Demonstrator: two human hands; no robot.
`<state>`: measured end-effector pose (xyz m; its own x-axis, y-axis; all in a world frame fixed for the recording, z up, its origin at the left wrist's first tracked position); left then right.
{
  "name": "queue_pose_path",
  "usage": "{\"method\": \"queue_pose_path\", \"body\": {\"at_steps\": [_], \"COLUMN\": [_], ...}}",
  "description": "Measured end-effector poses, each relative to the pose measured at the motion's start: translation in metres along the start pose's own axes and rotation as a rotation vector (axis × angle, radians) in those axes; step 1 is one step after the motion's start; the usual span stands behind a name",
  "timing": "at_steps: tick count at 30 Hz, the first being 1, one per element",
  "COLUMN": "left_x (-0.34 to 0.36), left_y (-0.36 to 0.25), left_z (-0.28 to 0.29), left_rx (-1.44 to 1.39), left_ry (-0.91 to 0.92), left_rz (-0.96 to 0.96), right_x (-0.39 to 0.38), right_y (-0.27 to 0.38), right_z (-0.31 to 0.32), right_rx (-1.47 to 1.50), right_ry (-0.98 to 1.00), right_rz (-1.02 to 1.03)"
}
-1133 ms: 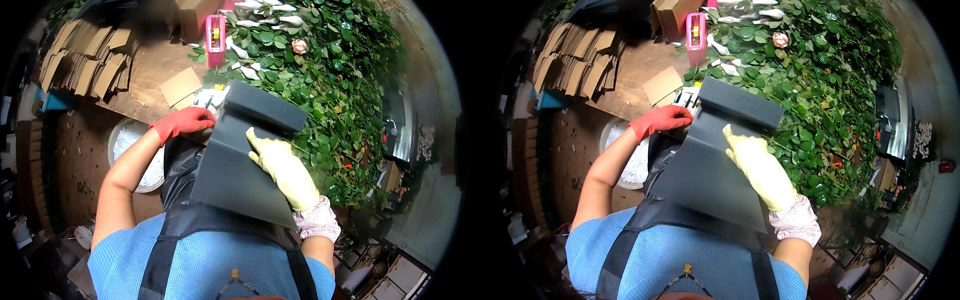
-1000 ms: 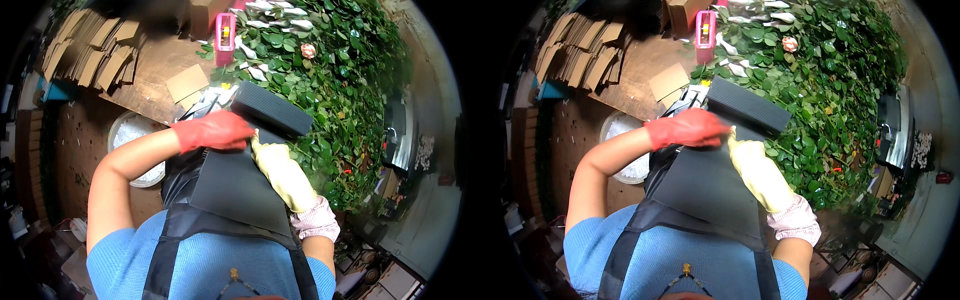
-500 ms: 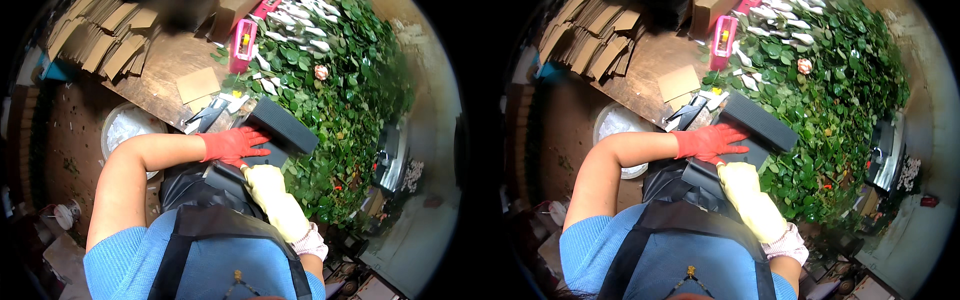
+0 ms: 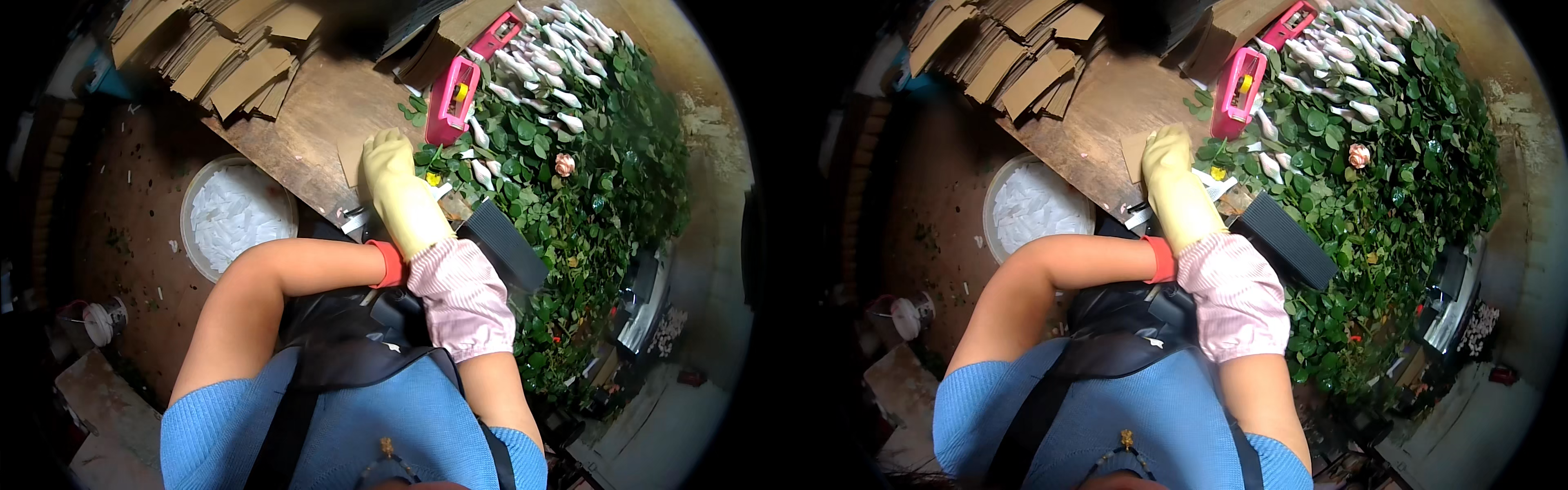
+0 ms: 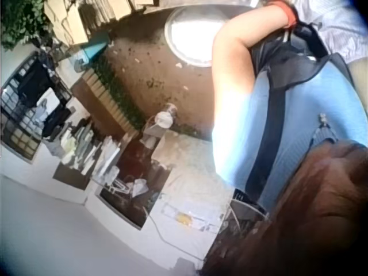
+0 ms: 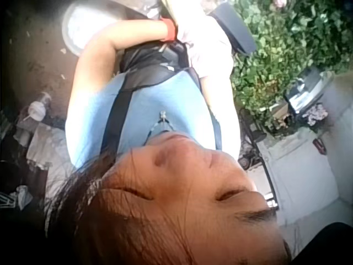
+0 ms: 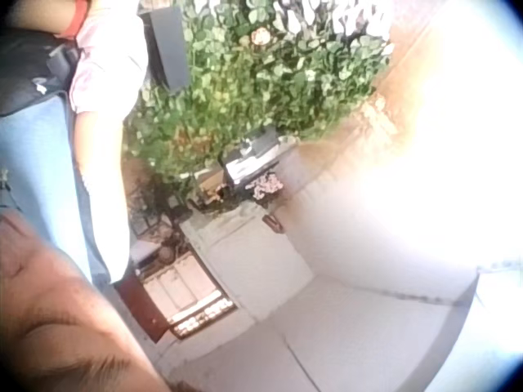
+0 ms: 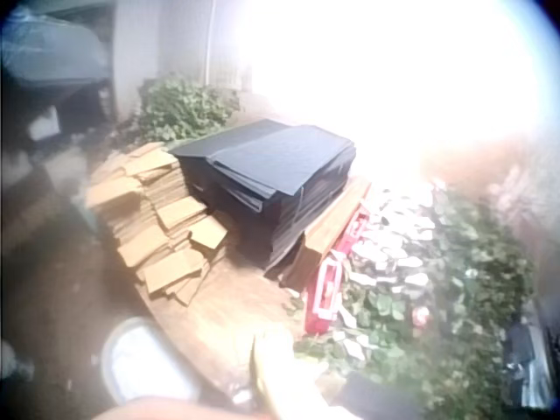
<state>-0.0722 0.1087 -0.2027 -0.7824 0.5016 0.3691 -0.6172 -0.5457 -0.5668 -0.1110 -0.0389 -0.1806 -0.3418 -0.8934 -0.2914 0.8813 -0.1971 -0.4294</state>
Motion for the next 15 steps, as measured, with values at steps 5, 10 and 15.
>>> {"method": "queue_pose_path", "body": {"at_steps": [5, 10, 15], "left_x": [0.003, 0.005, 0.005], "left_y": [0.002, 0.001, -0.003], "left_z": [-0.003, -0.006, -0.007], "left_rx": [-0.107, -0.258, -0.093], "left_ry": [0.002, 0.036, -0.016], "left_rz": [0.037, 0.094, 0.089], "right_x": [-0.080, -0.238, -0.301], "right_y": [-0.063, -0.123, -0.124], "right_z": [0.066, 0.063, -0.046], "right_rx": [0.558, 1.127, 1.684], "right_ry": [-0.398, -0.323, 0.574], "right_rz": [-0.018, -0.168, -0.868]}}
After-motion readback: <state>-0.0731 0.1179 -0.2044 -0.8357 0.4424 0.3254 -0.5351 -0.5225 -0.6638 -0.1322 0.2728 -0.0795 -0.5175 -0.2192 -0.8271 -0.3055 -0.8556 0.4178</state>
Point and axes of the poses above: each hand's wrist, its own x-axis towards the middle knuckle, its own z-axis out of the back of the hand, y = z × x, the point moved 3 cm from there along x, towards the middle knuckle, and after that the axes turned 11 degrees about -z, right-handed, at the moved point
